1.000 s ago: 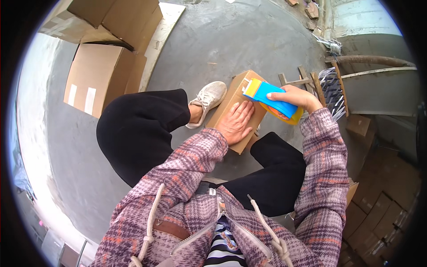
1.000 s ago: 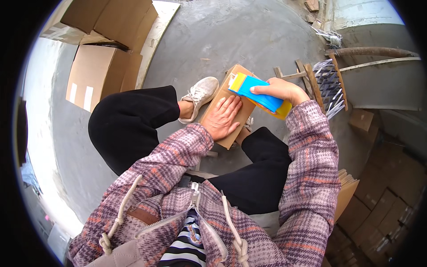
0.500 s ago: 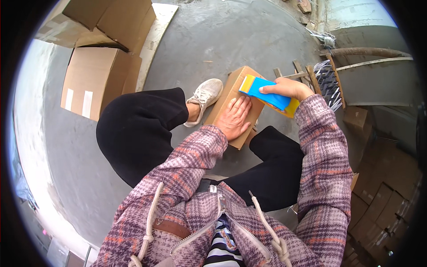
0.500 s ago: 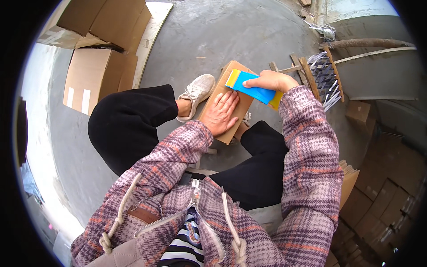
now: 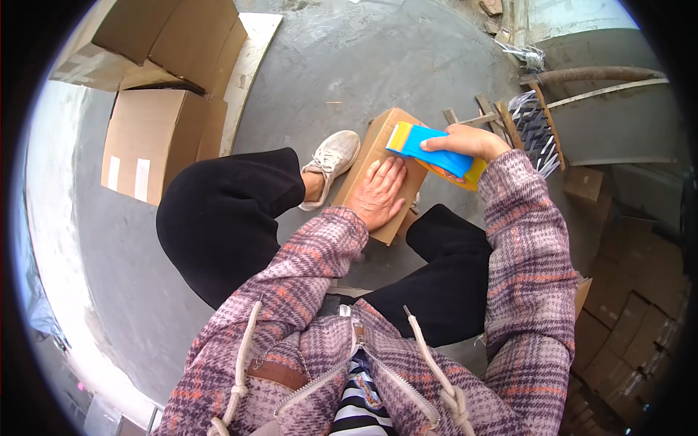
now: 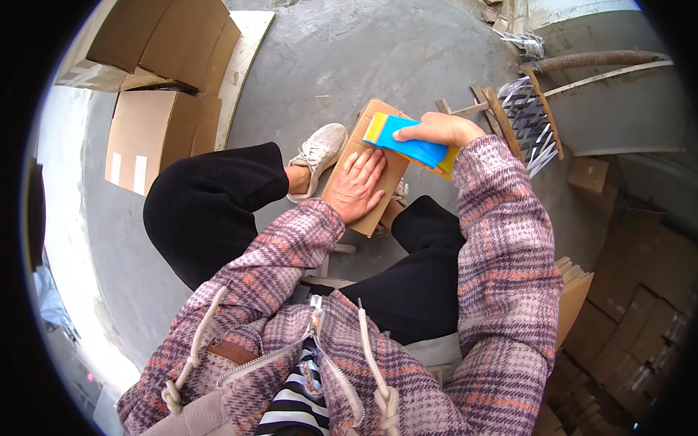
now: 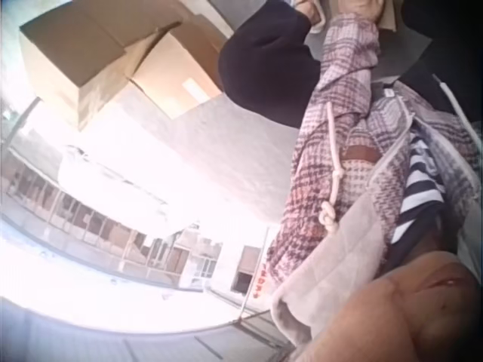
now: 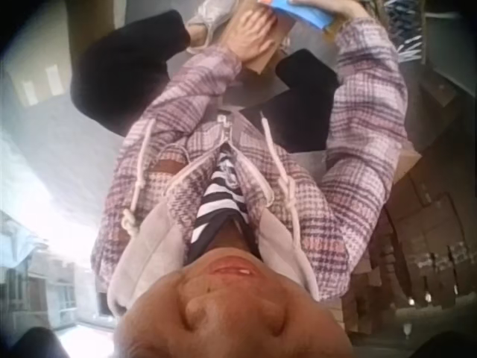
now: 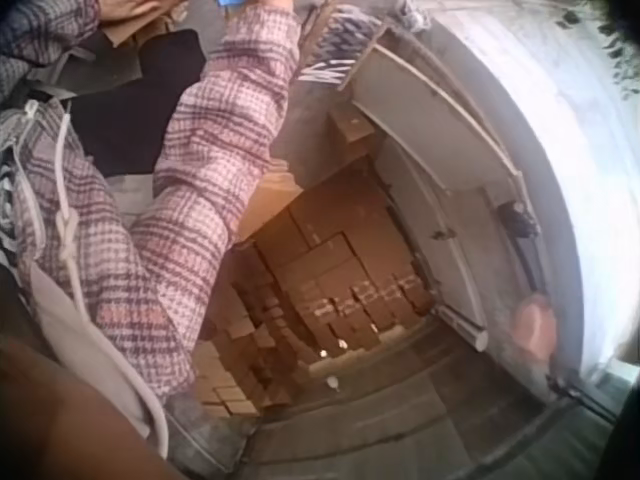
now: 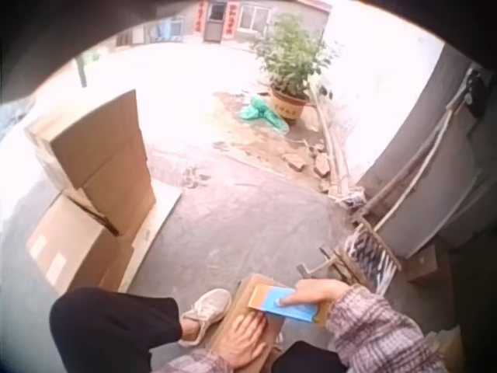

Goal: Folding and taping cardboard boxes using a handheld tape dispenser.

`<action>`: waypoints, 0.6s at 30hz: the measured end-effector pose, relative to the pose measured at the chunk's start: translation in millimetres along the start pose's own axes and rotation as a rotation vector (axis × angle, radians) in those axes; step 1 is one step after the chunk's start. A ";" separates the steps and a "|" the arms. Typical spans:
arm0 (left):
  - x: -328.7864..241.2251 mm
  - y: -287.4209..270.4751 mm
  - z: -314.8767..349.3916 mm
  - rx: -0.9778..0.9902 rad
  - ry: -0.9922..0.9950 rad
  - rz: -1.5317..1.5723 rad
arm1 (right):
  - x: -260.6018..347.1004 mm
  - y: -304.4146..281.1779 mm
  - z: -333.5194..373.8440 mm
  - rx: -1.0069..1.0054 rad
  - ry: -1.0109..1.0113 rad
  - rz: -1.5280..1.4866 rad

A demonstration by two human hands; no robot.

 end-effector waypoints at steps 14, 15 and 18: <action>-25.8 2.8 -3.8 0.200 1.142 0.251 | 14.8 -2.3 4.2 0.042 -0.034 0.028; -25.7 3.1 -6.1 0.206 1.152 0.257 | 13.7 -2.4 4.5 0.043 -0.028 0.016; -27.1 -1.5 -9.1 0.200 1.198 0.277 | 13.5 -2.4 5.7 0.016 -0.078 0.083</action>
Point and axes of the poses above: each hand's wrist, its own z-axis away from the middle knuckle, its own y-axis out of the palm, x = y × z, the point moved 8 cm from there along -z, towards the middle knuckle, and after that the axes turned 11 degrees about -z, right-handed, at the moved point
